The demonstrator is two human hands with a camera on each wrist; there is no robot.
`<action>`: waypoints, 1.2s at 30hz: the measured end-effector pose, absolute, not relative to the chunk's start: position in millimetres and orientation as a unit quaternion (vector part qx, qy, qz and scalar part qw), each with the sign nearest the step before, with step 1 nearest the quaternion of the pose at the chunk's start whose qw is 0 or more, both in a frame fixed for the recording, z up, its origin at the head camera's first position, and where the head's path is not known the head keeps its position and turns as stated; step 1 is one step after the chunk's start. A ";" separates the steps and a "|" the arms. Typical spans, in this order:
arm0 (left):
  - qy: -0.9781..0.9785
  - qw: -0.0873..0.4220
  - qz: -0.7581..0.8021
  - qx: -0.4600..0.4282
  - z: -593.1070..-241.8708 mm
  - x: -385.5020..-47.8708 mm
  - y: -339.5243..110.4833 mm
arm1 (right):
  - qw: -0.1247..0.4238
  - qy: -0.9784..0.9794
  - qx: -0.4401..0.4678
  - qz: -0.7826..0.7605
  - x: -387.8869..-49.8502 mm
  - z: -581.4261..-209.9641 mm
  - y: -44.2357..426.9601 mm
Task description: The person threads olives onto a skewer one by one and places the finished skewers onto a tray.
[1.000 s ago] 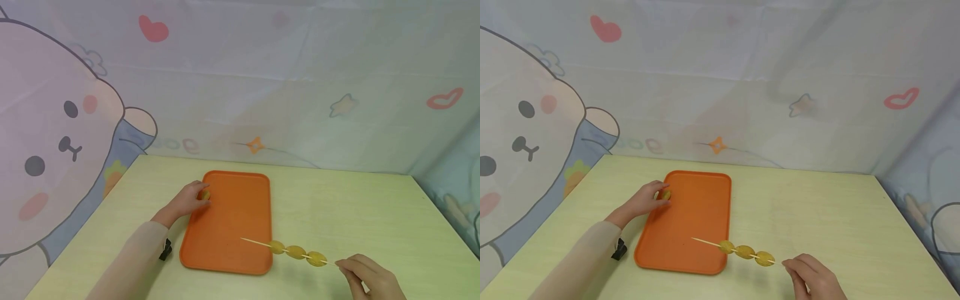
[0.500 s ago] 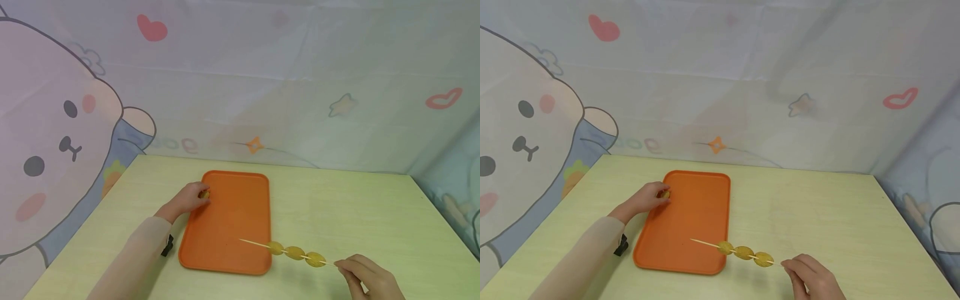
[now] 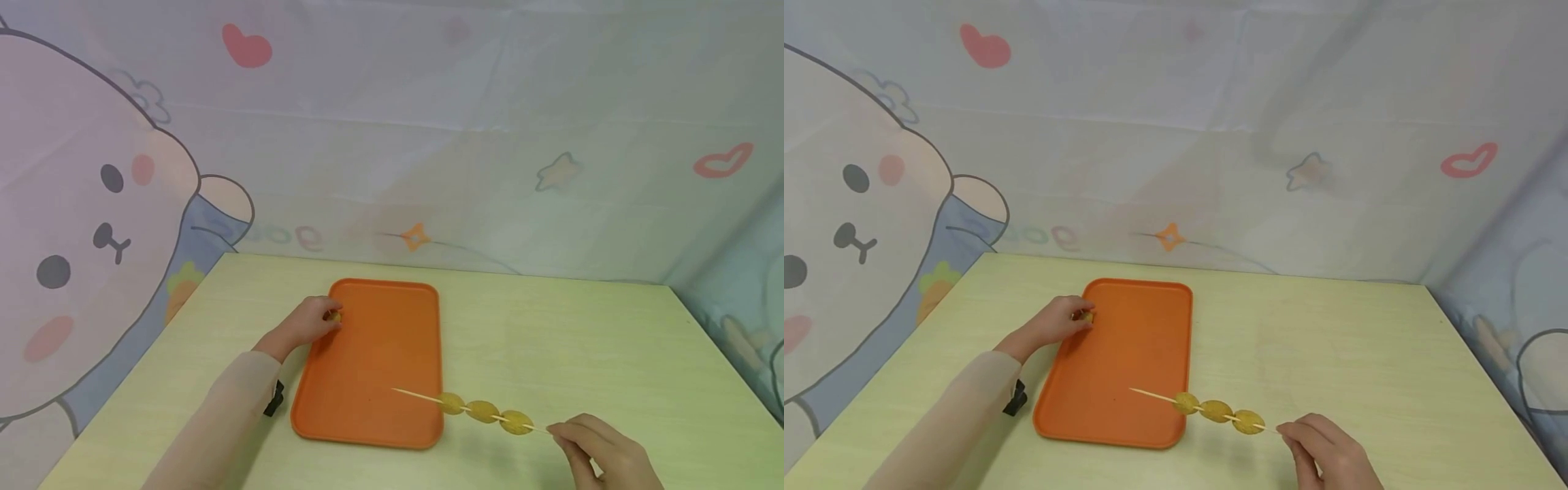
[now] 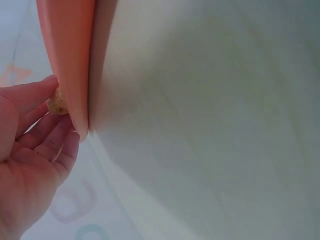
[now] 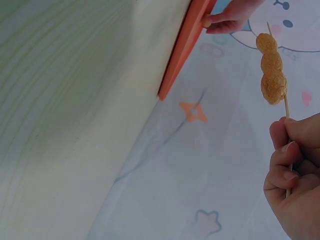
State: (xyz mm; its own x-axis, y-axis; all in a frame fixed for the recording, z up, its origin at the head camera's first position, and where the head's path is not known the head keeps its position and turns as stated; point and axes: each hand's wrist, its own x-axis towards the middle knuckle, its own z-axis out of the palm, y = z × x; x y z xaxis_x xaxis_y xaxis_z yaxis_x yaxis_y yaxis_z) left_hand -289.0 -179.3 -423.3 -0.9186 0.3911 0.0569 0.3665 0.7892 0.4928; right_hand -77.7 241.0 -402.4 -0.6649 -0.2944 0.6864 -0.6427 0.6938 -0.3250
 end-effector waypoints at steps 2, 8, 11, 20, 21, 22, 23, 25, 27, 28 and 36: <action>0.944 0.024 0.261 0.200 -421.5 -286.6 -179.8 | 0.303 -0.870 0.266 0.282 -77.4 -401.7 241.1; 0.934 0.013 0.283 0.218 -411.4 -276.5 -179.0 | 0.313 -0.867 0.264 0.284 -78.9 -400.4 239.6; 0.927 0.007 0.299 0.228 -406.7 -270.6 -177.8 | 0.322 -0.861 0.271 0.284 -80.2 -400.3 239.7; 0.910 -0.015 0.311 0.272 -396.5 -247.0 -171.0 | 0.330 -0.849 0.293 0.291 -83.2 -398.5 240.8; 0.908 -0.016 0.313 0.277 -395.1 -243.5 -169.7 | 0.330 -0.849 0.293 0.291 -83.3 -398.0 240.7; 0.907 -0.017 0.313 0.283 -393.8 -240.1 -168.4 | 0.331 -0.848 0.294 0.292 -83.4 -397.7 240.8; 0.904 -0.018 0.314 0.290 -392.5 -236.5 -167.2 | 0.331 -0.848 0.294 0.292 -83.4 -397.4 240.7; 0.900 -0.019 0.314 0.302 -390.3 -229.1 -165.3 | 0.331 -0.847 0.294 0.293 -83.6 -397.3 240.7; 0.894 -0.025 0.314 0.318 -389.8 -222.6 -164.1 | 0.332 -0.846 0.296 0.295 -83.8 -397.5 240.6; 0.891 -0.028 0.314 0.326 -389.7 -219.5 -163.5 | 0.332 -0.844 0.299 0.296 -84.0 -397.5 240.5; 0.875 -0.035 0.311 0.370 -385.7 -191.5 -154.7 | 0.329 -0.843 0.309 0.293 -83.8 -392.7 237.5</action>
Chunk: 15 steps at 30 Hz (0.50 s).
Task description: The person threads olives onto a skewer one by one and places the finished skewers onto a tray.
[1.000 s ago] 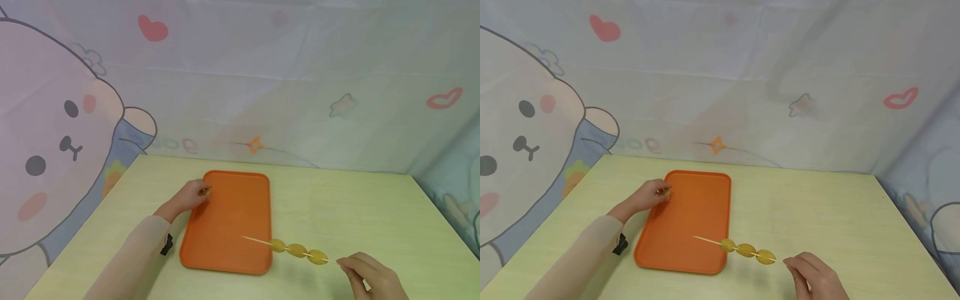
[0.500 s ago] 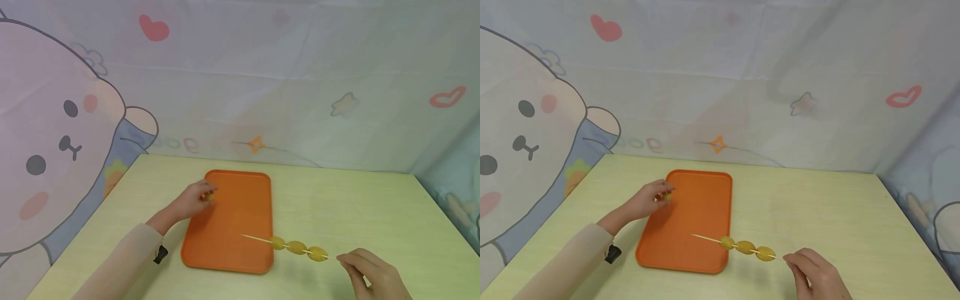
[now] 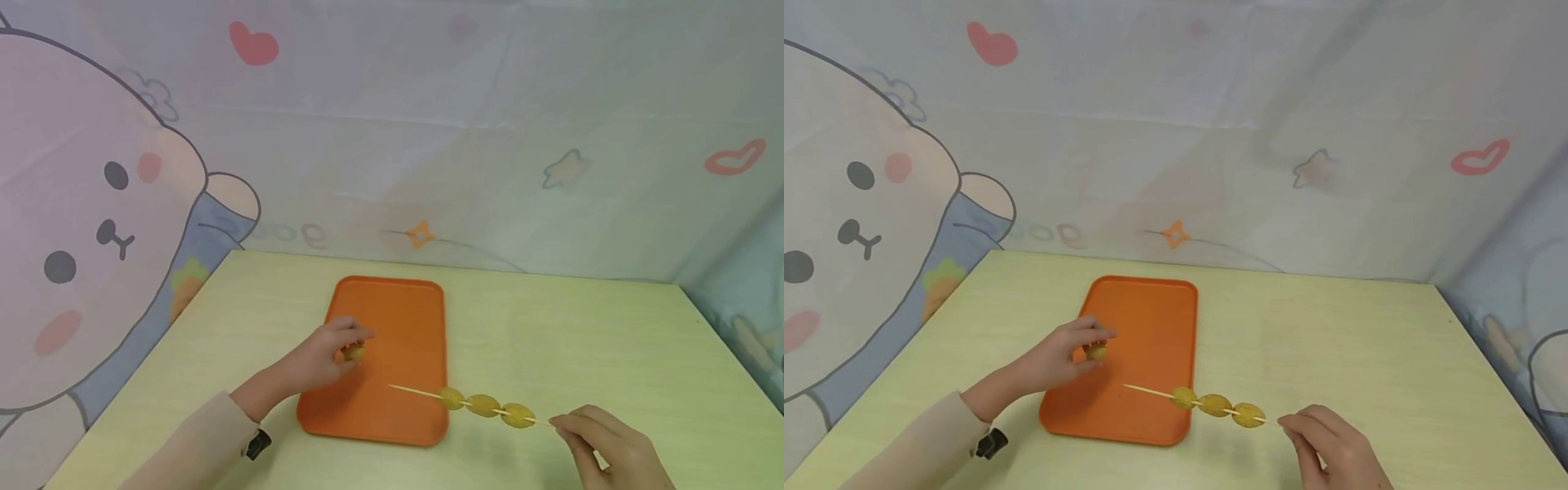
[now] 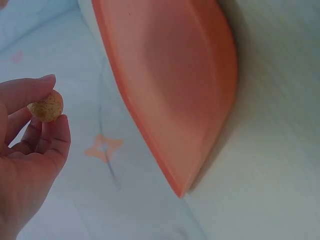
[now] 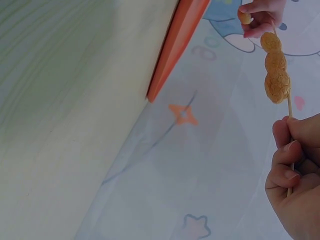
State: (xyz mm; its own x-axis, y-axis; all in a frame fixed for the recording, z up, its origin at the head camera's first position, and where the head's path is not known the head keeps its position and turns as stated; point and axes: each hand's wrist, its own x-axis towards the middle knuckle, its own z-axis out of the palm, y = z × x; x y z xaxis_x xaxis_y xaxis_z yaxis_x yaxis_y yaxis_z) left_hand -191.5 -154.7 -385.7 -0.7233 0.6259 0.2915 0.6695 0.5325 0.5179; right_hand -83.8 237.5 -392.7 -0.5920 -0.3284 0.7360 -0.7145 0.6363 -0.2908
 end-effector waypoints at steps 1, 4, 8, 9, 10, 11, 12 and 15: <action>-0.873 0.037 -0.310 -0.376 -385.3 -188.1 -153.6 | 0.329 -0.840 0.313 0.298 -83.7 -392.5 237.1; -0.868 0.044 -0.304 -0.391 -385.3 -178.8 -150.3 | 0.327 -0.845 0.309 0.289 -83.0 -390.5 236.1; -0.861 0.061 -0.293 -0.412 -387.5 -167.8 -146.9 | 0.326 -0.845 0.309 0.292 -83.5 -392.1 235.1; -0.858 0.065 -0.292 -0.418 -387.9 -165.1 -146.1 | 0.324 -0.845 0.308 0.294 -83.7 -392.9 234.8; -0.854 0.069 -0.293 -0.424 -388.2 -162.5 -145.4 | 0.323 -0.845 0.308 0.296 -83.8 -393.8 234.4; -0.852 0.073 -0.293 -0.428 -388.4 -160.0 -144.7 | 0.319 -0.847 0.304 0.297 -83.5 -394.5 234.0; -0.849 0.076 -0.294 -0.432 -388.5 -157.6 -144.0 | 0.315 -0.849 0.302 0.298 -83.3 -395.2 233.4; -0.844 0.076 -0.299 -0.439 -387.9 -151.7 -142.0 | 0.304 -0.857 0.293 0.295 -82.2 -395.9 231.8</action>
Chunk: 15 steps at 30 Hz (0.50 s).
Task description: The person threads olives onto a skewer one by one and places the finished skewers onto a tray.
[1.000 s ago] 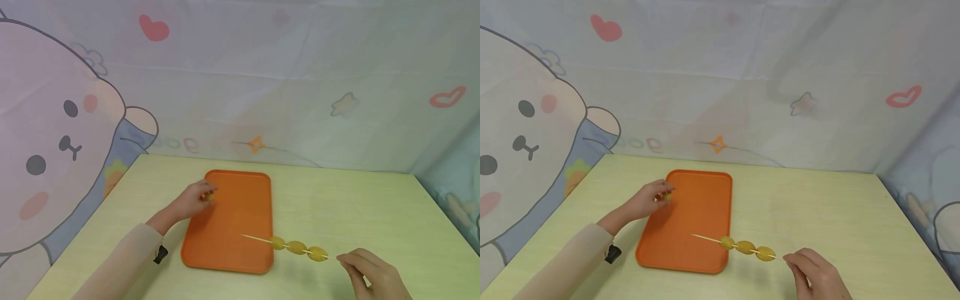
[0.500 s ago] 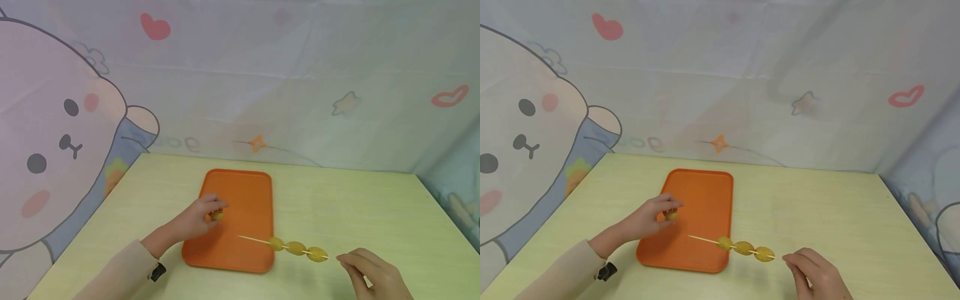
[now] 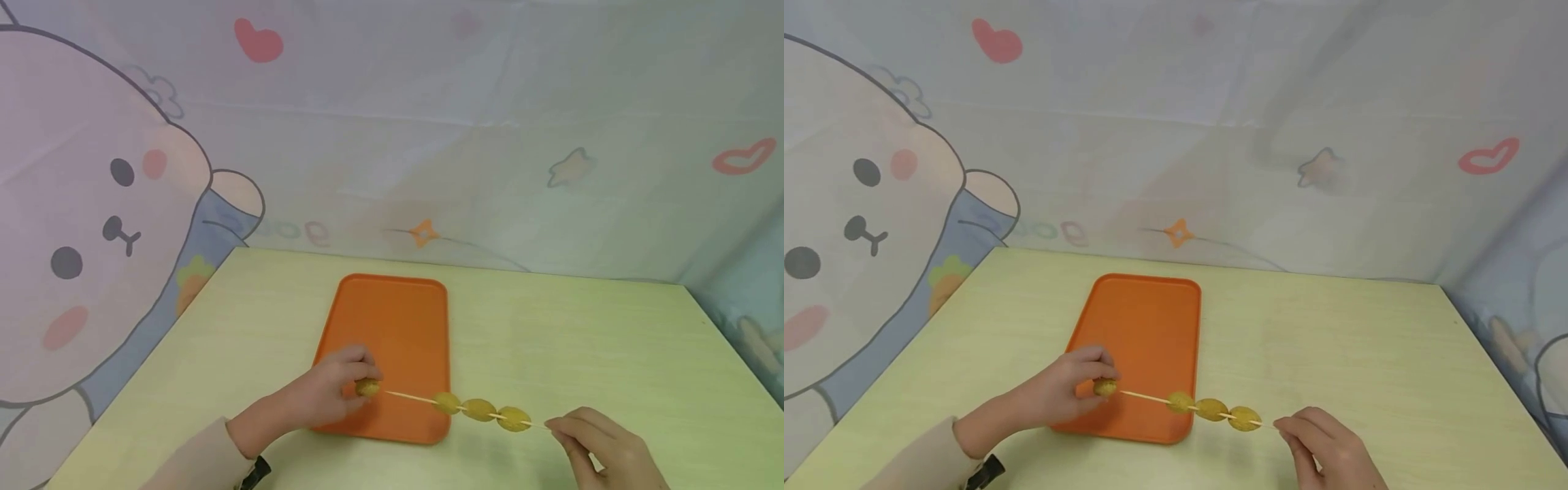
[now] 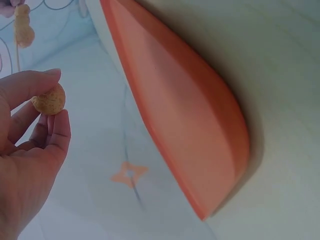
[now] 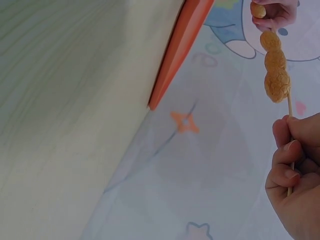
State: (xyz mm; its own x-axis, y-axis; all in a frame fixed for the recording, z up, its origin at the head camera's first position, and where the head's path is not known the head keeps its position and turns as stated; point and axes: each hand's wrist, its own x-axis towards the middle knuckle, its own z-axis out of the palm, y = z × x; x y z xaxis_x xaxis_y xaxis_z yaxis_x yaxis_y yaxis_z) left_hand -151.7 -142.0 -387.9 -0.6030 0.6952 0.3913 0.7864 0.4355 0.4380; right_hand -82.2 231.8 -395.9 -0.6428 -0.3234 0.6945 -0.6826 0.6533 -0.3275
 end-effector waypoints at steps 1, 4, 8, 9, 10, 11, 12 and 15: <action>-0.843 0.074 -0.301 -0.440 -387.9 -150.2 -141.5 | 0.302 -0.857 0.293 0.296 -82.1 -396.1 231.3; -0.843 0.068 -0.304 -0.439 -387.1 -146.3 -139.8 | 0.299 -0.855 0.296 0.301 -82.0 -396.5 229.9; -0.842 0.062 -0.306 -0.439 -386.0 -142.0 -138.4 | 0.297 -0.857 0.295 0.302 -81.8 -397.1 228.3; -0.842 0.060 -0.306 -0.439 -385.7 -140.9 -138.3 | 0.296 -0.857 0.294 0.302 -81.9 -397.2 228.1; -0.842 0.059 -0.306 -0.440 -385.5 -140.0 -138.1 | 0.295 -0.858 0.294 0.302 -81.9 -397.4 227.7; -0.842 0.058 -0.304 -0.441 -385.3 -139.1 -137.9 | 0.294 -0.858 0.294 0.301 -82.0 -397.7 227.5; -0.842 0.058 -0.304 -0.442 -385.0 -138.4 -137.6 | 0.292 -0.859 0.294 0.301 -82.2 -398.0 227.3; -0.841 0.058 -0.301 -0.445 -384.7 -136.8 -136.9 | 0.292 -0.857 0.299 0.301 -82.6 -399.4 227.0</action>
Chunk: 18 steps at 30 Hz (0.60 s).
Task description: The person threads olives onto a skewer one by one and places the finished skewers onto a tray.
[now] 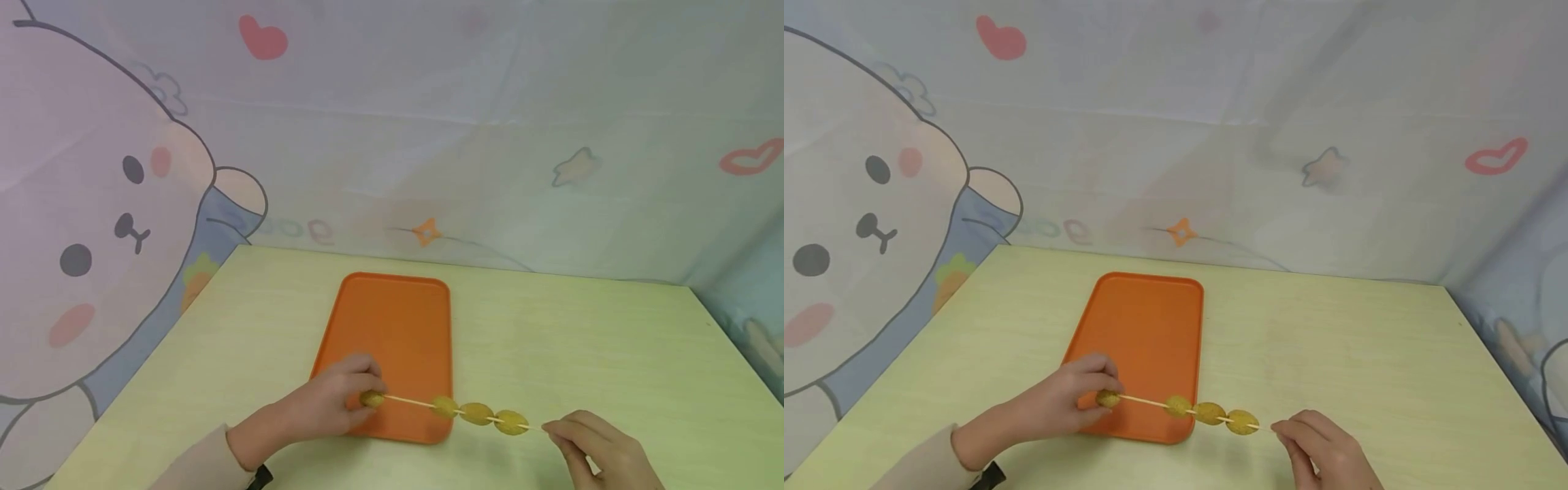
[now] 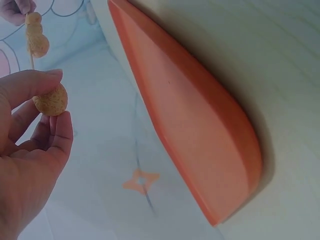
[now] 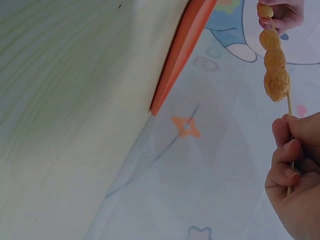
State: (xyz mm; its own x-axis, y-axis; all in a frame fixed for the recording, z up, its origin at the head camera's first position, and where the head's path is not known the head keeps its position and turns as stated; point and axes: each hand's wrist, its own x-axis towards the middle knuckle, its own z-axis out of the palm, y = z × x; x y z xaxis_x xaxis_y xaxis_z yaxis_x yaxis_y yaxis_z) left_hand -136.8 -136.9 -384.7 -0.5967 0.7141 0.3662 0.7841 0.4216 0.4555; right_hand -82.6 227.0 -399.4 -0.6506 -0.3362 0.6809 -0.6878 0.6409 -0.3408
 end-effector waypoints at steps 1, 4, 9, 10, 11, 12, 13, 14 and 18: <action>-0.840 0.059 -0.300 -0.447 -384.3 -136.4 -136.4 | 0.294 -0.856 0.301 0.301 -82.6 -399.9 227.2; -0.839 0.057 -0.298 -0.452 -383.2 -135.5 -135.1 | 0.298 -0.853 0.305 0.300 -82.4 -401.1 227.8; -0.837 0.040 -0.309 -0.451 -382.3 -134.1 -133.0 | 0.292 -0.856 0.305 0.299 -81.6 -400.6 227.9; -0.836 0.037 -0.312 -0.451 -382.2 -133.8 -132.6 | 0.289 -0.857 0.304 0.298 -81.4 -400.1 227.8; -0.835 0.032 -0.315 -0.450 -382.1 -133.5 -132.3 | 0.288 -0.857 0.305 0.298 -81.2 -399.7 227.8; -0.834 0.028 -0.317 -0.450 -381.9 -133.1 -132.0 | 0.288 -0.857 0.307 0.298 -81.1 -399.4 227.8; -0.833 0.024 -0.319 -0.451 -381.7 -132.8 -131.8 | 0.289 -0.855 0.310 0.298 -81.2 -399.1 228.0; -0.832 0.022 -0.319 -0.453 -381.6 -132.5 -131.6 | 0.291 -0.854 0.313 0.298 -81.2 -398.8 228.1; -0.828 0.015 -0.318 -0.461 -381.3 -131.3 -130.6 | 0.293 -0.847 0.327 0.301 -81.4 -398.2 228.7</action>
